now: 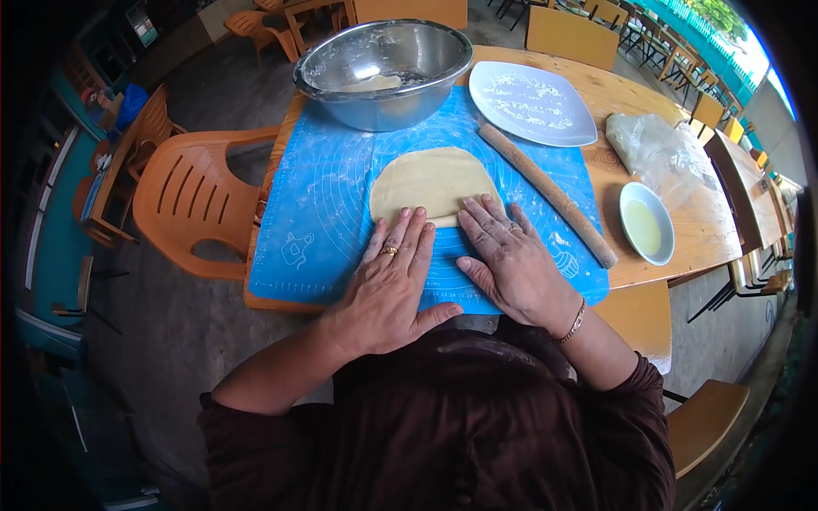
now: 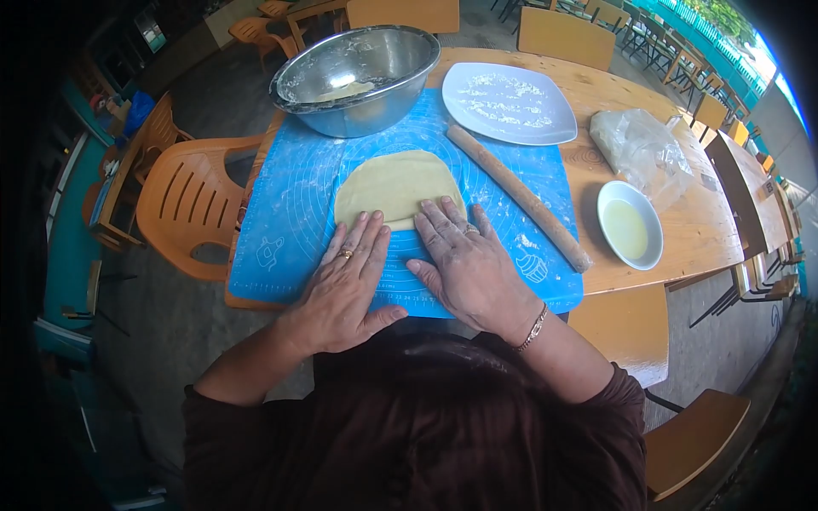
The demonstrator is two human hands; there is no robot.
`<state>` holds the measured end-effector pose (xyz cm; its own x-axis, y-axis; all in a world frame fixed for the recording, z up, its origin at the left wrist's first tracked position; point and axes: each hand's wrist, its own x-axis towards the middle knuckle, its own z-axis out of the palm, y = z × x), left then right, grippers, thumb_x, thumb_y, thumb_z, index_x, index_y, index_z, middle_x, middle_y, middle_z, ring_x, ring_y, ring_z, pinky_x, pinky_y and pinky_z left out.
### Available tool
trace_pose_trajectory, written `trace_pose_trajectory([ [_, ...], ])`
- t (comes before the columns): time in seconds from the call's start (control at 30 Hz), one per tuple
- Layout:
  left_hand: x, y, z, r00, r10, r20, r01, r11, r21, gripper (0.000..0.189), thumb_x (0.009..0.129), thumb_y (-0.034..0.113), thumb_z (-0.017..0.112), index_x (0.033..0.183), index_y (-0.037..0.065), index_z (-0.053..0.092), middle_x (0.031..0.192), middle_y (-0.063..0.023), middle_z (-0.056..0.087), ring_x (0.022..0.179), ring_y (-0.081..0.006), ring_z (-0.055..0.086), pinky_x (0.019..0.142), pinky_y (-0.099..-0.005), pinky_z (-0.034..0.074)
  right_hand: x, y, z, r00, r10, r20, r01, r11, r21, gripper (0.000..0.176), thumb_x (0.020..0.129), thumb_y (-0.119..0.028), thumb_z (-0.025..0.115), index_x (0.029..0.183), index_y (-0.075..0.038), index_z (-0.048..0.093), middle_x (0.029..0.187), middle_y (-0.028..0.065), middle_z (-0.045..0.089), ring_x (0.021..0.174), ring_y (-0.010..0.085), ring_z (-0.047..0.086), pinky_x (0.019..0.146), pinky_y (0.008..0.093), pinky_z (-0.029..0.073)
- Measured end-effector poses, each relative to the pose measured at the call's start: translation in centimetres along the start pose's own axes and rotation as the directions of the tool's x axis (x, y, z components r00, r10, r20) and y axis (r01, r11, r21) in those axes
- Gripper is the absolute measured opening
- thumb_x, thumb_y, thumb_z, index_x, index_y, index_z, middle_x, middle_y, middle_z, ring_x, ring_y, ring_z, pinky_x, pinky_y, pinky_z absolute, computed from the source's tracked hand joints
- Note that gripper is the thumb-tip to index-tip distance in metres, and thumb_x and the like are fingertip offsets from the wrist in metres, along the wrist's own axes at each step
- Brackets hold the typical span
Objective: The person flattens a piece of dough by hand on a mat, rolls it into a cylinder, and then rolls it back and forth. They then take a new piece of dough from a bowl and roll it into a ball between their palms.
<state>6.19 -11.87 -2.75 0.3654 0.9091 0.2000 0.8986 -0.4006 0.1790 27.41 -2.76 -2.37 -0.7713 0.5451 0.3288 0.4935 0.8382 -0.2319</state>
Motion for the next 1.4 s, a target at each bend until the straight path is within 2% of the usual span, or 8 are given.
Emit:
trace_pose_trajectory([
  [0.13,0.7,-0.2,-1.0,0.999,-0.035,-0.021,0.036,0.998,0.052,0.105,0.095,0.073,0.035,0.146,-0.018,0.027,0.153,-0.0376,0.028,0.148,-0.0475,0.023,0.120,-0.0618,0.012,0.2,-0.2,-0.4,0.999,0.028,-0.032,-0.028,0.999,0.019,0.058,0.099,-0.038,0.056,0.139,0.004,0.051,0.147,0.0250,0.048,0.142,0.0389,0.040,0.118,0.0555,0.026],
  [0.23,0.1,0.6,-1.5,1.000,-0.013,0.004,0.013,0.999,0.042,0.104,0.095,0.071,0.038,0.148,-0.017,0.023,0.156,-0.0364,0.022,0.150,-0.0481,0.017,0.120,-0.0606,0.009,-0.7,-0.3,-0.8,0.999,0.025,-0.030,-0.025,1.000,-0.016,0.058,0.099,-0.038,0.056,0.139,0.004,0.051,0.146,0.0249,0.049,0.142,0.0390,0.040,0.118,0.0557,0.026],
  [0.43,0.7,0.2,-0.1,1.000,0.004,0.025,-0.005,1.000,0.024,0.105,0.095,0.071,0.037,0.148,-0.018,0.020,0.155,-0.0372,0.024,0.149,-0.0489,0.017,0.121,-0.0585,0.011,-0.8,-0.2,-0.4,1.000,0.026,-0.002,-0.026,0.999,-0.037,0.058,0.100,-0.038,0.054,0.139,0.004,0.051,0.146,0.0249,0.049,0.142,0.0394,0.040,0.118,0.0559,0.026],
  [0.57,2.1,-1.0,0.1,0.998,-0.006,-0.062,0.007,1.000,0.006,0.107,0.094,0.074,0.038,0.145,-0.019,0.027,0.150,-0.0394,0.031,0.146,-0.0493,0.025,0.120,-0.0585,0.016,0.9,1.1,-0.1,0.999,0.048,-0.012,-0.049,0.997,-0.065,0.058,0.101,-0.039,0.052,0.140,0.004,0.050,0.147,0.0246,0.049,0.142,0.0395,0.040,0.118,0.0563,0.027],
  [0.73,2.1,-0.9,-1.2,1.000,-0.017,0.024,0.017,1.000,0.024,0.103,0.096,0.071,0.035,0.147,-0.017,0.026,0.155,-0.0367,0.025,0.148,-0.0493,0.019,0.121,-0.0578,0.013,0.9,0.8,-1.0,0.998,0.062,0.001,-0.062,0.996,-0.067,0.058,0.101,-0.039,0.051,0.140,0.003,0.050,0.147,0.0239,0.048,0.143,0.0408,0.038,0.118,0.0568,0.026],
  [1.03,2.8,-1.7,-0.3,0.999,0.054,-0.001,-0.054,0.998,0.037,0.099,0.097,0.069,0.036,0.146,-0.017,0.031,0.154,-0.0358,0.028,0.147,-0.0480,0.023,0.121,-0.0549,0.017,0.9,1.5,-0.1,0.998,0.065,-0.011,-0.065,0.994,-0.086,0.057,0.102,-0.039,0.051,0.140,0.003,0.051,0.147,0.0241,0.048,0.143,0.0432,0.037,0.118,0.0562,0.026],
  [1.13,3.8,-2.4,-0.7,1.000,-0.011,0.009,0.012,0.999,-0.036,0.100,0.096,0.070,0.038,0.144,-0.019,0.033,0.152,-0.0362,0.031,0.148,-0.0463,0.024,0.122,-0.0544,0.014,2.1,2.3,0.0,0.994,0.105,0.004,-0.105,0.994,-0.027,0.057,0.102,-0.039,0.051,0.140,0.003,0.051,0.148,0.0244,0.048,0.143,0.0437,0.037,0.118,0.0558,0.026],
  [1.4,2.1,-1.4,-1.4,0.998,0.044,0.035,-0.045,0.998,0.040,0.095,0.098,0.066,0.039,0.146,-0.015,0.031,0.154,-0.0349,0.029,0.147,-0.0475,0.024,0.121,-0.0543,0.017,0.4,0.7,-1.0,0.999,0.043,0.000,-0.042,0.996,-0.080,0.057,0.102,-0.039,0.050,0.141,0.002,0.051,0.148,0.0241,0.047,0.144,0.0431,0.034,0.119,0.0558,0.026],
])
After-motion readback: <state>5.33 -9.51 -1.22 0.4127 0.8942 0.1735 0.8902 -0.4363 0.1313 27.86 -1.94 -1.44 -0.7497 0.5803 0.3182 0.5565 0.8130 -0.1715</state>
